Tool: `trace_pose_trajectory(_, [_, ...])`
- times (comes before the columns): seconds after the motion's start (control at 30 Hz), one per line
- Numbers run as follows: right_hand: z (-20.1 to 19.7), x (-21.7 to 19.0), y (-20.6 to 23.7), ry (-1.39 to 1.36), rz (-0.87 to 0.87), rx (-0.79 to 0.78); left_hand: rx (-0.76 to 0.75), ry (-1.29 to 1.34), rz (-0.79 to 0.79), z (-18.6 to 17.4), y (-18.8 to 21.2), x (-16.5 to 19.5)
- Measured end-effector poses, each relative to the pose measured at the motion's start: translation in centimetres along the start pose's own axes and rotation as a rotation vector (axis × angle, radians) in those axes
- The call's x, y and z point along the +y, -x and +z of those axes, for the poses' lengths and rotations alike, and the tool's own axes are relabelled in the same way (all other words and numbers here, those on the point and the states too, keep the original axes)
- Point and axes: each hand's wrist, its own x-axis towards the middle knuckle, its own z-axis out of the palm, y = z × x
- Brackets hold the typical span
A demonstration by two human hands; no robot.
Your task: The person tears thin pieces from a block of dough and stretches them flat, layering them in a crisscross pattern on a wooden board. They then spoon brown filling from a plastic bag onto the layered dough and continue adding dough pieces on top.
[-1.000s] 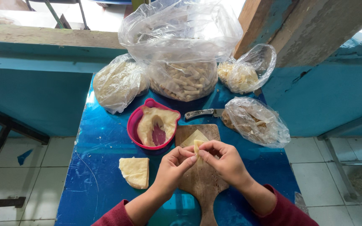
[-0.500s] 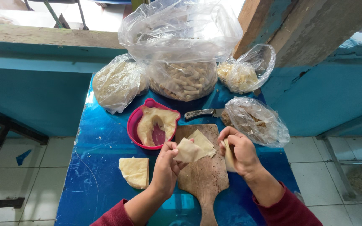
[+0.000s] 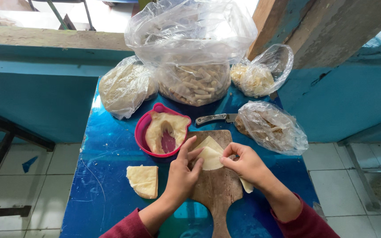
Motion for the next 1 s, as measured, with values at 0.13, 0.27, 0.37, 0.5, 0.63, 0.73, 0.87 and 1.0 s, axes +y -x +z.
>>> trace_pose_trajectory(0.13, [0.4, 0.0, -0.4, 0.15, -0.089, 0.12, 0.008, -0.208, 0.068, 0.6, -0.2, 0.2])
trace_pose_trajectory(0.27, [0.6, -0.9, 0.1, 0.323, -0.064, 0.176, 0.037, -0.301, 0.251, 0.7, -0.5, -0.1])
trace_pose_trajectory(0.37, [0.6, -1.7, 0.6, 0.304, 0.03, 0.14, 0.033, -0.356, 0.23, 0.7, -0.4, -0.1])
trace_pose_trajectory(0.5, [0.6, -2.2, 0.7, 0.315, 0.002, 0.134, 0.038, -0.358, 0.227, 0.7, -0.3, 0.3])
trace_pose_trajectory(0.63, [0.7, -2.3, 0.6, 0.33, -0.022, 0.15, 0.051, -0.377, 0.285, 0.6, -0.3, 0.7])
trace_pose_trajectory(0.73, [0.5, -2.5, 0.7, 0.379, -0.019, 0.148, 0.07, -0.425, 0.354, 0.4, -0.2, 1.0])
trace_pose_trajectory(0.87, [0.0, -2.8, 1.0, 0.389, -0.005, 0.247, 0.15, -0.583, 0.492, 0.2, 0.4, 1.7])
trace_pose_trajectory(1.0, [-0.5, -2.8, 1.1, -0.368, -0.079, 0.013, 0.074, -0.453, 0.396, 0.4, 0.7, 1.5])
